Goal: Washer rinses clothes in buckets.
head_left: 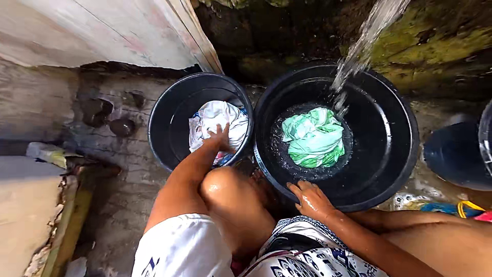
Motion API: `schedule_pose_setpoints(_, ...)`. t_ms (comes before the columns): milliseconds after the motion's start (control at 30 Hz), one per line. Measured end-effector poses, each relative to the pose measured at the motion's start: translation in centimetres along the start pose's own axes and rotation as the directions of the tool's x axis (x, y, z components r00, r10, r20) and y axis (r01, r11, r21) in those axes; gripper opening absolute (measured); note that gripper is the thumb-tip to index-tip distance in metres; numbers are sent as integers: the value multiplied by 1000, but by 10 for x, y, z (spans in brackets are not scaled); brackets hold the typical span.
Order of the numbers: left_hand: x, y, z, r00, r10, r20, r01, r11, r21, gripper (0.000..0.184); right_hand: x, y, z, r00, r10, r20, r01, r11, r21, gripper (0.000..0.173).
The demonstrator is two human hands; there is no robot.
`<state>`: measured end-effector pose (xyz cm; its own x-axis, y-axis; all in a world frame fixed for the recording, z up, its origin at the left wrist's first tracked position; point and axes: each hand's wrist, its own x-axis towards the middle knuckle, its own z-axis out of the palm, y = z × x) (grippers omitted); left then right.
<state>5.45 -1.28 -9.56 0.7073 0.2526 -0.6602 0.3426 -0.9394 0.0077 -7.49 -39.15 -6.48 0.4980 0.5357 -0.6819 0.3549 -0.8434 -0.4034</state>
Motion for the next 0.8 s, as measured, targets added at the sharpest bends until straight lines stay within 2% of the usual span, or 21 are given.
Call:
schedule_pose_setpoints(67,8,-1,4,998,41,-38,-41,999,-7,134,1,1,-1,1000,8,8,-8,1000,-10,72)
schedule_pose_setpoints(167,17,-12,-2,991,97,-92,-95,995,24,98,-1,-1,2,1000,4,-7,-5,1000,-17,72)
schedule_pose_setpoints(233,10,-14,-13,993,79,-85,-79,997,6,84,-1,-2,0,1000,7,-7,-7,1000,-26,72)
schedule_pose_setpoints(333,-18,-19,-23,985,57,-161,-79,988,-133,70,-3,-3,0,1000,15,-3,-15,1000,-24,70)
schedule_pose_setpoints(400,-45,-33,-30,952,38,-303,-133,945,-300,69,-4,-3,0,1000,9,-15,-9,1000,-15,69)
schedule_pose_setpoints(467,-79,-48,-41,889,-29,-458,-221,847,-483,70,-4,-2,0,1000,2,-31,-2,1000,-6,68)
schedule_pose_setpoints(533,-118,-55,-55,833,-129,-539,-304,706,-639,70,-5,-2,1,999,-4,-34,4,1000,3,68)
schedule_pose_setpoints(600,-154,-51,-70,761,-211,-614,-427,550,-718,70,-5,-1,1,999,-10,-37,10,1000,9,68)
schedule_pose_setpoints(700,-205,-31,-93,598,-204,-775,-705,327,-629,77,-4,-1,0,999,-16,-45,17,1000,17,67)
schedule_pose_setpoints(767,-239,-13,-115,437,-120,-892,-862,227,-453,83,-5,-1,-1,999,-12,-42,13,1000,24,66)
schedule_pose_setpoints(800,-252,-7,-126,331,-73,-941,-926,165,-339,82,-5,-1,-1,999,-14,-42,15,999,30,65)
